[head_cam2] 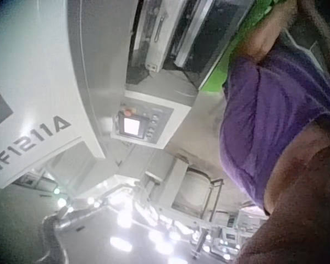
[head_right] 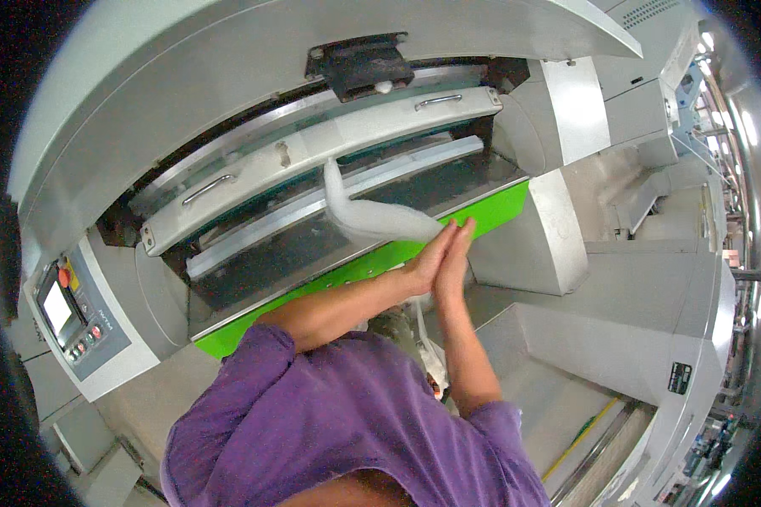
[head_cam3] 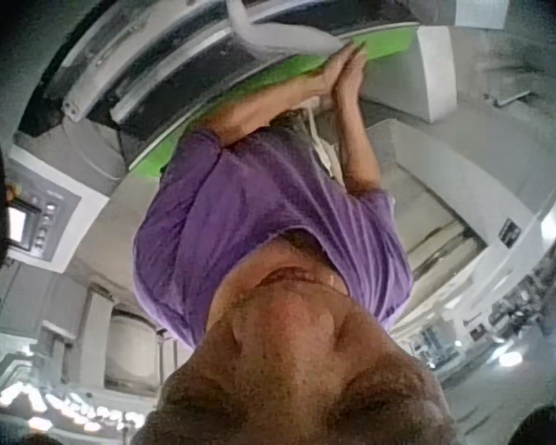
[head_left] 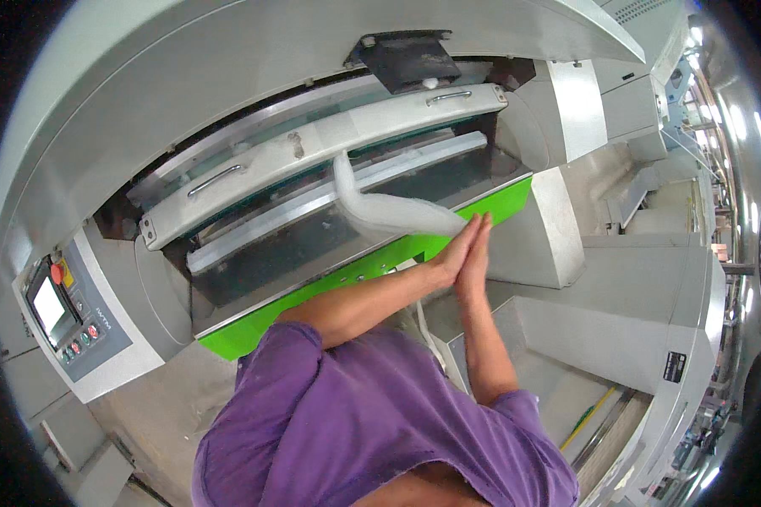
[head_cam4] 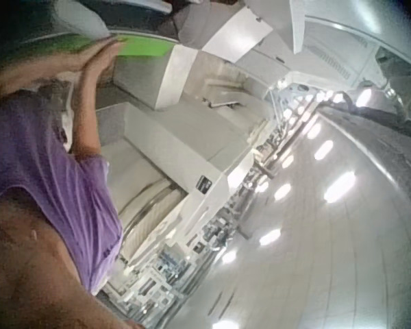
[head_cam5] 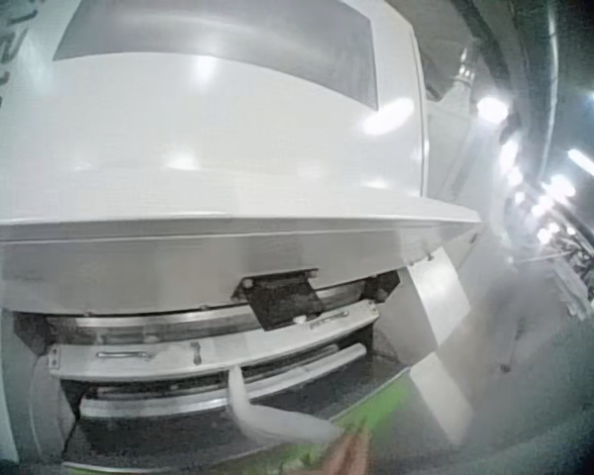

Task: The person carries a bundle of white cotton and feeds it into a textile processing machine. They open the machine cover, place the cotton on the conveyor, and use the control panel to operate the machine while guiding the cotton through the rollers.

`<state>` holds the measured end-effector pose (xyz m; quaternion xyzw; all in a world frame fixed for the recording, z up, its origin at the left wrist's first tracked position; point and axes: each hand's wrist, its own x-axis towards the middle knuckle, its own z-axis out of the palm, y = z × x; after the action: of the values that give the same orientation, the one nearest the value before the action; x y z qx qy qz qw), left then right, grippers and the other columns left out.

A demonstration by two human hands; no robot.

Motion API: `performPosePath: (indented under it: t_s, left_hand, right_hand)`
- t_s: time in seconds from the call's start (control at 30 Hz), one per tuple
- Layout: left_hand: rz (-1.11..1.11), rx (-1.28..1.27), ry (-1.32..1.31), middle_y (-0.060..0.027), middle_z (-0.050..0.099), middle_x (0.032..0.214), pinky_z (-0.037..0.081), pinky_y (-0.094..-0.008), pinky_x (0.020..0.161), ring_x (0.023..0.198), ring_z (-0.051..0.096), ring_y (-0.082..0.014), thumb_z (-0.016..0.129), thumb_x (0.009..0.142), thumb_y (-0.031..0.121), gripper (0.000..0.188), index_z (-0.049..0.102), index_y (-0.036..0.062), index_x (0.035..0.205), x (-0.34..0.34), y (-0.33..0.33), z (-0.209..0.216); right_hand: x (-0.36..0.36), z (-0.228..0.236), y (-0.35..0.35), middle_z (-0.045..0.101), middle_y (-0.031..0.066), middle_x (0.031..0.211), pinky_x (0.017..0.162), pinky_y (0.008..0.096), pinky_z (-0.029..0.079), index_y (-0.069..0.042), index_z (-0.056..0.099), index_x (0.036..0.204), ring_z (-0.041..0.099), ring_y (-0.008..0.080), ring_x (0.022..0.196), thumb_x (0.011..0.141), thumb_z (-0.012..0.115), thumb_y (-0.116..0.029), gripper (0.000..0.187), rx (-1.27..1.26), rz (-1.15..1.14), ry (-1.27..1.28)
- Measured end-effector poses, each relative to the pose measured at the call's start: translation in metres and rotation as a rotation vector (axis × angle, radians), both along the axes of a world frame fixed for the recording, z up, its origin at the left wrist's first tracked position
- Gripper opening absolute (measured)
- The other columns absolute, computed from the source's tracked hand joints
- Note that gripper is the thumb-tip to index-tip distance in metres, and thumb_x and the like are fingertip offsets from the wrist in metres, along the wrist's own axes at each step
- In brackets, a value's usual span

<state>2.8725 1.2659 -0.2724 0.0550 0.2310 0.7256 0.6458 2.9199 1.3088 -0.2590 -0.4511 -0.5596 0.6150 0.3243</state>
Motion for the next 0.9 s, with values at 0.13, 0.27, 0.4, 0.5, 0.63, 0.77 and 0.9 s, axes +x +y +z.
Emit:
performPosePath:
  t_s: [0.13, 0.27, 0.4, 0.5, 0.63, 0.77, 0.9]
  left_hand:
    - [0.053, -0.042, 0.086, -0.0094, 0.032, 0.146, 0.020, -0.0317, 0.110, 0.133, 0.029, -0.0198, 0.036, 0.092, 0.063, 0.077, 0.030, 0.0050, 0.144, 0.011, 0.035, 0.004]
    - [0.034, -0.108, 0.037, -0.0090, 0.040, 0.140, 0.026, -0.0314, 0.107, 0.126, 0.037, -0.0184, 0.037, 0.095, 0.054, 0.065, 0.036, 0.0065, 0.139, 0.024, 0.097, 0.000]
    - [0.086, -0.062, 0.128, -0.0060, 0.046, 0.132, 0.032, -0.0305, 0.103, 0.119, 0.041, -0.0155, 0.039, 0.097, 0.050, 0.057, 0.043, 0.0055, 0.132, 0.075, 0.167, 0.007]
    - [0.033, -0.114, 0.046, -0.0074, 0.045, 0.133, 0.030, -0.0307, 0.104, 0.119, 0.042, -0.0161, 0.038, 0.096, 0.052, 0.061, 0.043, 0.0033, 0.132, 0.104, 0.212, 0.017]
    - [-0.099, -0.026, 0.146, -0.0118, 0.051, 0.127, 0.034, -0.0335, 0.100, 0.116, 0.046, -0.0209, 0.040, 0.095, 0.053, 0.067, 0.045, -0.0042, 0.129, 0.145, 0.259, 0.020]
    - [-0.200, -0.012, 0.123, -0.0077, 0.058, 0.096, 0.043, -0.0330, 0.081, 0.090, 0.054, -0.0178, 0.043, 0.097, 0.034, 0.037, 0.055, 0.0003, 0.105, 0.173, 0.280, 0.011]
    - [-0.497, -0.300, 0.048, 0.0003, 0.045, 0.063, 0.038, -0.0299, 0.049, 0.052, 0.045, -0.0132, 0.045, 0.095, 0.026, 0.025, 0.049, 0.0065, 0.079, 0.169, 0.275, 0.008]
  right_hand:
    - [0.017, -0.038, 0.040, 0.038, 0.0136, 0.143, 0.104, 0.0367, 0.032, -0.003, 0.038, 0.137, 0.040, 0.0217, 0.127, 0.093, 0.038, -0.040, 0.057, -1.348, 0.108, 1.188]
    - [0.038, -0.036, 0.110, 0.028, 0.0143, 0.147, 0.107, 0.0367, 0.024, -0.004, 0.030, 0.140, 0.029, 0.0222, 0.133, 0.096, 0.035, -0.038, 0.056, -1.142, 0.126, 1.026]
    - [0.076, -0.002, 0.167, 0.013, 0.0156, 0.154, 0.114, 0.0351, 0.010, -0.003, 0.012, 0.148, 0.011, 0.0247, 0.141, 0.099, 0.027, -0.050, 0.070, 0.066, 0.053, 0.008]
    - [0.107, 0.001, 0.191, 0.017, 0.0173, 0.152, 0.114, 0.0386, 0.012, -0.004, 0.012, 0.148, 0.016, 0.0282, 0.140, 0.099, 0.028, -0.049, 0.068, 0.312, 0.086, -0.072]
    - [0.150, 0.001, 0.282, 0.021, 0.0176, 0.151, 0.114, 0.0413, 0.013, -0.003, 0.021, 0.145, 0.018, 0.0302, 0.139, 0.099, 0.032, -0.044, 0.063, 0.602, -0.029, -0.222]
    - [0.189, 0.025, 0.326, 0.035, 0.0215, 0.143, 0.111, 0.0437, 0.022, -0.001, 0.039, 0.137, 0.027, 0.0312, 0.136, 0.096, 0.049, -0.028, 0.051, 0.889, 0.069, -0.510]
    - [0.187, 0.079, 0.330, 0.042, 0.0177, 0.140, 0.108, 0.0439, 0.028, -0.002, 0.046, 0.133, 0.035, 0.0308, 0.132, 0.087, 0.064, -0.029, 0.056, 0.516, 0.481, -0.279]
